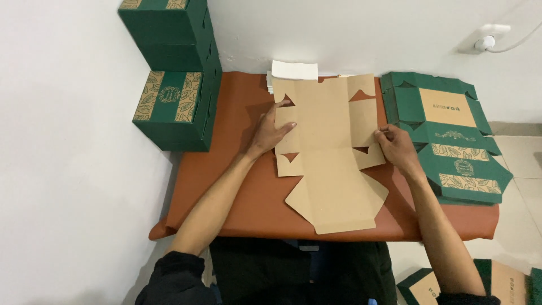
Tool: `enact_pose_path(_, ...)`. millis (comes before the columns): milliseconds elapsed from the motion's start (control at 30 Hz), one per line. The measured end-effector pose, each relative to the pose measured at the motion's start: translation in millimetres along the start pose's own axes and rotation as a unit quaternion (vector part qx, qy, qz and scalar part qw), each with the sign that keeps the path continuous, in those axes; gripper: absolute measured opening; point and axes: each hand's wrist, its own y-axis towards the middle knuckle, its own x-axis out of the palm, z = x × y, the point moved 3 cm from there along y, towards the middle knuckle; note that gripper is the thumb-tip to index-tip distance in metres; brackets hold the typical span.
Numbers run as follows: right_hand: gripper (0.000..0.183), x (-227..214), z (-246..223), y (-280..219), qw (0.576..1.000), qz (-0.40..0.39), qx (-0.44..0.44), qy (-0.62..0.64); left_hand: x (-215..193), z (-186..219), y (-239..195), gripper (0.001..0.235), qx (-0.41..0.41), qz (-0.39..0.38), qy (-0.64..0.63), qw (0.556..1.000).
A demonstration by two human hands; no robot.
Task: Folding flat cardboard templates into boxes, inserting paper slips, and stacking the finished boxes.
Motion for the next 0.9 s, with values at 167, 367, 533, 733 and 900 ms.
enact_pose_path(167,0.042,-4,-22,0,0.983,-0.057,0.013,-0.173,-5,20,-8,0.058,-0.067,0.016,0.106,0.992)
enact_pose_path(367,0.043,-8,-71,-4,0.936,-0.104,0.026,-0.336,-9,7,-3,0.063,-0.127,0.009,0.302,0.945)
enact_pose_path(533,0.035,-2,-78,22,0.925,-0.05,-0.027,-0.375,-10,9,-1,0.078,-0.084,0.062,0.371,0.923)
enact_pose_path(733,0.028,33,-76,27,0.94,-0.011,-0.083,-0.33,-5,27,-1,0.074,-0.006,-0.015,0.364,0.931)
enact_pose_path(900,0.027,48,-53,33,0.918,0.039,-0.126,-0.374,-2,21,0,0.064,-0.011,-0.045,0.386,0.921)
